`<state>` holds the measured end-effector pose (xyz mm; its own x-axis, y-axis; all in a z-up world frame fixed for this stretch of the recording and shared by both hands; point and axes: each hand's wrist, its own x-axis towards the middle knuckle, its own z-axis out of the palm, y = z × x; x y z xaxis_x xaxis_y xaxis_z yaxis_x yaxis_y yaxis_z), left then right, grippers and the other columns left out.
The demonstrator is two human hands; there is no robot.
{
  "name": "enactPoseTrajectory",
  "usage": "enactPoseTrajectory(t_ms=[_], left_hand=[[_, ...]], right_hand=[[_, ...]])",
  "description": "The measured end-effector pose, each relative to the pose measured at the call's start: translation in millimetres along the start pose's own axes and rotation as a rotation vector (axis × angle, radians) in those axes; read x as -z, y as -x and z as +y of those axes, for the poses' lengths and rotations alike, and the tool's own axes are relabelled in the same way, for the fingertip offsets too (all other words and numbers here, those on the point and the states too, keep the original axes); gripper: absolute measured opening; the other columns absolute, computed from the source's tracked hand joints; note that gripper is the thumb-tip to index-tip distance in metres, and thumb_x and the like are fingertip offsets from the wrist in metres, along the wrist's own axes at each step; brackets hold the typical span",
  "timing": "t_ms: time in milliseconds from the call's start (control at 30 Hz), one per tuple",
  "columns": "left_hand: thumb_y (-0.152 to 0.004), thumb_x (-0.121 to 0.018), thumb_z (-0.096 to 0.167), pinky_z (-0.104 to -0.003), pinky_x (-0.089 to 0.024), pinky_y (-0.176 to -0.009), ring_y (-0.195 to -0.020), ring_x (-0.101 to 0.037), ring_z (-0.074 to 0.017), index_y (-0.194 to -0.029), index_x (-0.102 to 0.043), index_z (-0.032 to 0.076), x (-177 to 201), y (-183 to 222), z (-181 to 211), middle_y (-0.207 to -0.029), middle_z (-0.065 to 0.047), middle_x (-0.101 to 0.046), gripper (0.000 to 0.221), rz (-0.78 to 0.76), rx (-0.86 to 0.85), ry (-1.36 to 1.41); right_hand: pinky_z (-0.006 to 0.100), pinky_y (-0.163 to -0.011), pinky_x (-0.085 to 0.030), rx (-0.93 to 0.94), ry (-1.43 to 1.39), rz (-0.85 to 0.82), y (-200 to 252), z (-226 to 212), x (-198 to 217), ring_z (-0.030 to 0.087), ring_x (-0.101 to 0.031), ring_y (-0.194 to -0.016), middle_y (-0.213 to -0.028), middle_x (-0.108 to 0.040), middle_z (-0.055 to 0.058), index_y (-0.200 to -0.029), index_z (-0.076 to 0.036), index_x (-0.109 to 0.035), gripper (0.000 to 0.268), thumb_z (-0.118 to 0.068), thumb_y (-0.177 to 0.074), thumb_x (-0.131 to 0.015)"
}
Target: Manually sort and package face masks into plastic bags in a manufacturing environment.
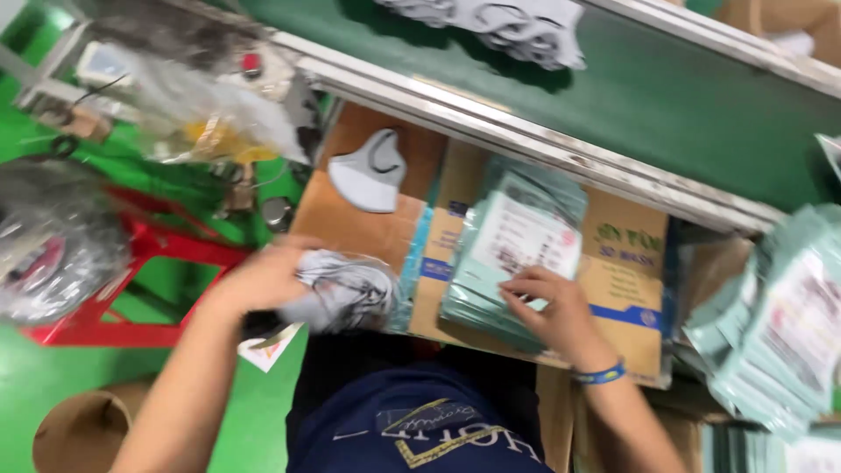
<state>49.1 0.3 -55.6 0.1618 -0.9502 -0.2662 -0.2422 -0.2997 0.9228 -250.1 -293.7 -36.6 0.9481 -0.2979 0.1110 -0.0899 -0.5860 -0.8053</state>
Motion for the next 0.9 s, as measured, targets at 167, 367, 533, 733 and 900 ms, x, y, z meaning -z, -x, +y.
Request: enactPoseTrajectory(t_ms=[167,367,533,733,900], left_hand=[[-0.076,-0.082,0.042,-0.045,-0.044,-0.106,-0.129,-0.055,-0.0366,-0.117,-0.078,0.019,-51.0,-50.7,68.9,-0.141,-0.018,-0.059,0.048,-0.093,-0.233,-0.444],[-0.068,-0.076,0.019,-0.048,-0.019,-0.121,-0.151,-0.024,-0.0384,-0.107,-0.077,0.002,-168.6,-119.1,93.8,-0.161,-0.025,-0.028,0.042,-0.460,-0.348,-0.618],[-0.074,-0.073,0.016,-0.052,-0.014,-0.124,-0.157,-0.014,-0.0320,-0.103,-0.080,0.005,-179.2,-118.0,103.7,-0.167,-0.025,-0.021,0.032,-0.503,-0.196,-0.982],[-0.067,-0.078,0.014,-0.045,-0.032,-0.113,-0.136,-0.044,-0.0422,-0.125,-0.065,-0.012,-157.6,-142.5,46.1,-0.139,-0.032,-0.053,0.064,-0.309,-0.583,-0.745],[-0.088,-0.075,0.021,-0.035,-0.057,-0.085,-0.094,-0.074,-0.0260,-0.114,-0.074,0.007,-73.0,-108.2,117.3,-0.104,-0.013,-0.079,0.030,-0.391,-0.314,-0.044]], right_hand=[[0.039,-0.076,-0.057,-0.135,0.454,-0.095,22.6,15.5,20.2,0.029,-0.069,-0.086,-0.094,-0.071,0.012,-0.101,-0.006,-0.079,0.024,-0.020,-0.081,-0.078],[0.045,-0.071,-0.054,-0.044,0.675,-0.030,22.1,45.4,-7.1,0.030,-0.066,-0.083,-0.081,-0.064,0.010,-0.084,-0.010,-0.071,0.011,-0.017,-0.076,-0.075],[0.045,-0.067,-0.052,0.023,0.743,0.177,4.1,24.7,-3.0,0.032,-0.064,-0.083,-0.086,-0.061,0.010,-0.094,-0.008,-0.062,0.034,-0.007,-0.062,-0.071],[0.040,-0.061,-0.051,0.137,0.487,0.376,-10.5,-20.4,18.6,0.030,-0.065,-0.071,-0.080,-0.064,0.011,-0.098,-0.011,-0.077,0.019,-0.002,-0.082,-0.071],[0.032,-0.059,-0.053,-0.161,0.131,0.172,-5.4,-39.6,48.3,0.021,-0.068,-0.064,-0.076,-0.075,0.010,-0.099,-0.009,-0.081,0.022,-0.001,-0.084,-0.067]])
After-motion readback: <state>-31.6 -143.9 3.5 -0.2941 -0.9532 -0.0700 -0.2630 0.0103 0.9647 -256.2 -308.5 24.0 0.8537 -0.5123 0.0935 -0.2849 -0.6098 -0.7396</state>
